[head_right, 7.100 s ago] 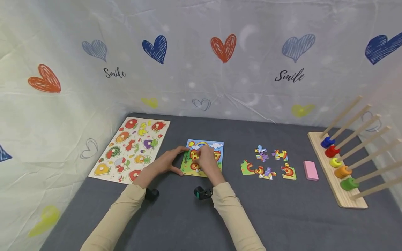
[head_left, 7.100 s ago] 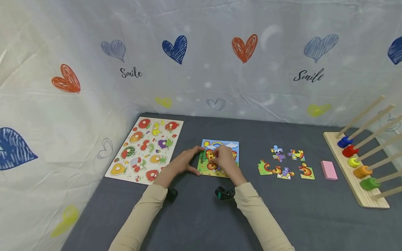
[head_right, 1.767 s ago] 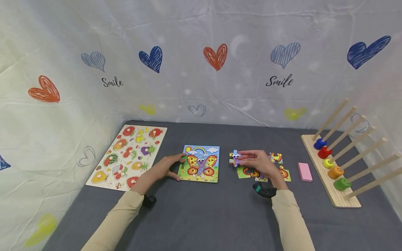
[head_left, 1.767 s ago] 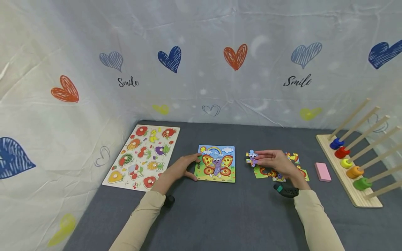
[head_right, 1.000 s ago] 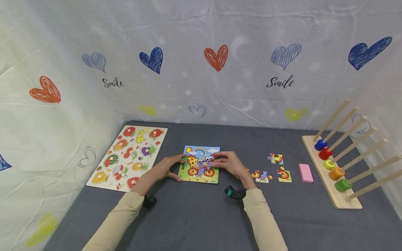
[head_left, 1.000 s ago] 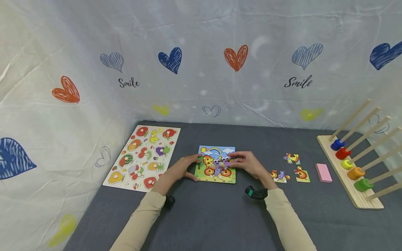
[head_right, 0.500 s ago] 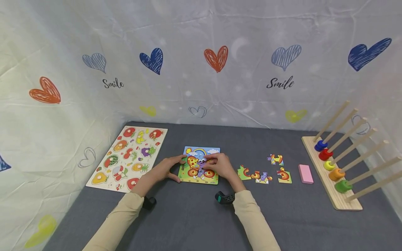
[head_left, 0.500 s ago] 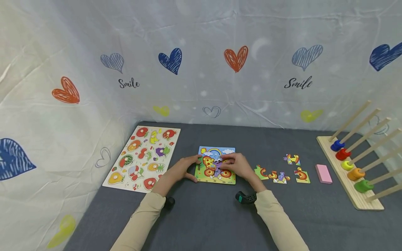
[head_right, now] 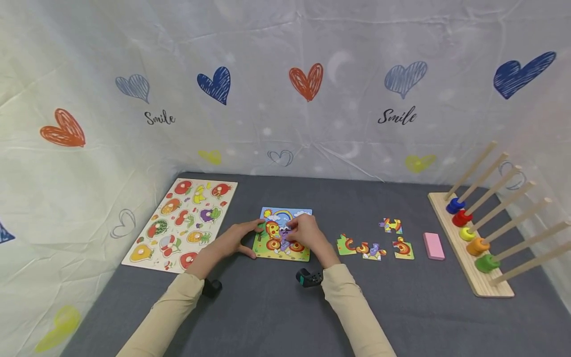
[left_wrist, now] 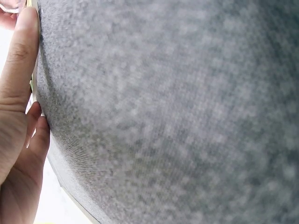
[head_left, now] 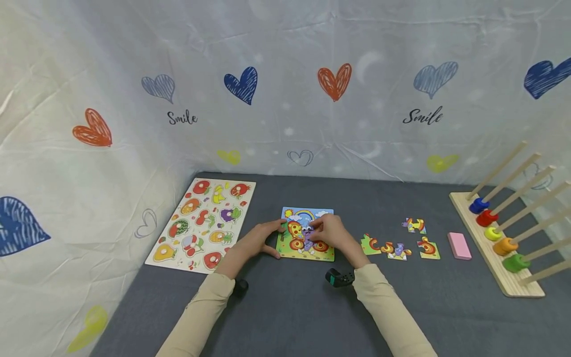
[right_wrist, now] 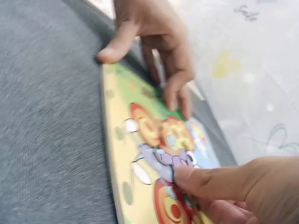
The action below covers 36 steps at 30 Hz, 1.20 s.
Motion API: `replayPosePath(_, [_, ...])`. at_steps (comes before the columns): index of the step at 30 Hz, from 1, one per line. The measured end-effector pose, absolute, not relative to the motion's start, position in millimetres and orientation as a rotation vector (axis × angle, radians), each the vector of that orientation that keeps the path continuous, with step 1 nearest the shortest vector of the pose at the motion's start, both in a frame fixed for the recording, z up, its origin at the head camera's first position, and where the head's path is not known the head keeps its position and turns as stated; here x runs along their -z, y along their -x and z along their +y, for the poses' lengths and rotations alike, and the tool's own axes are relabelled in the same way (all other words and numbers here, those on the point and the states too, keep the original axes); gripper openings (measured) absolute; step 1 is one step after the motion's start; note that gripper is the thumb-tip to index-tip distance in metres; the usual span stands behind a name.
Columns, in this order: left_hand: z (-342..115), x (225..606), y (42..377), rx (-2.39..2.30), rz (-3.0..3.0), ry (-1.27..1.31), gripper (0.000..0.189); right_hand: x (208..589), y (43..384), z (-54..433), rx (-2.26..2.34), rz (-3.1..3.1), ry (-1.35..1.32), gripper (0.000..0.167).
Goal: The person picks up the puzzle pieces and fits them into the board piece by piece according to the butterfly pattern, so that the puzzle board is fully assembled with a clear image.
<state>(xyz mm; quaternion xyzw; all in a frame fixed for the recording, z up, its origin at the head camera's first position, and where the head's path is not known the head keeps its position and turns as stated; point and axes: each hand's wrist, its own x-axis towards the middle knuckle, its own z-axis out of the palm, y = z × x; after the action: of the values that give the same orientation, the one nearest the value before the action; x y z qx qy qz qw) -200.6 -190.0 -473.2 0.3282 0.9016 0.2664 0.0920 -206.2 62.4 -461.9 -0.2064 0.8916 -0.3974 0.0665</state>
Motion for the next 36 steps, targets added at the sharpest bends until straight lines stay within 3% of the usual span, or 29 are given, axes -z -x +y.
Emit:
replayPosePath(6, [-189,472,200,-0.798,2.671,-1.004,0.087,464,204,60,1.153,2.727,0.609,0.032])
replayPosePath(14, [-188,471,199,-0.795,2.676,-1.024,0.082,459,200,62,1.145,2.724,0.576,0.030])
replayPosePath(21, [-190,473,199,-0.803,2.691,-1.051,0.079,466,200,61,1.197,2.746,0.645,0.039])
replayPosePath(29, [-193,475,199,-0.848,2.693,-1.124,0.088,474,198,58,1.242,2.811,0.602,0.033])
replayPosePath(36, [-191,473,198,-0.820,2.684,-1.042,0.087,475,197,59,1.182,2.852,0.723,0.030])
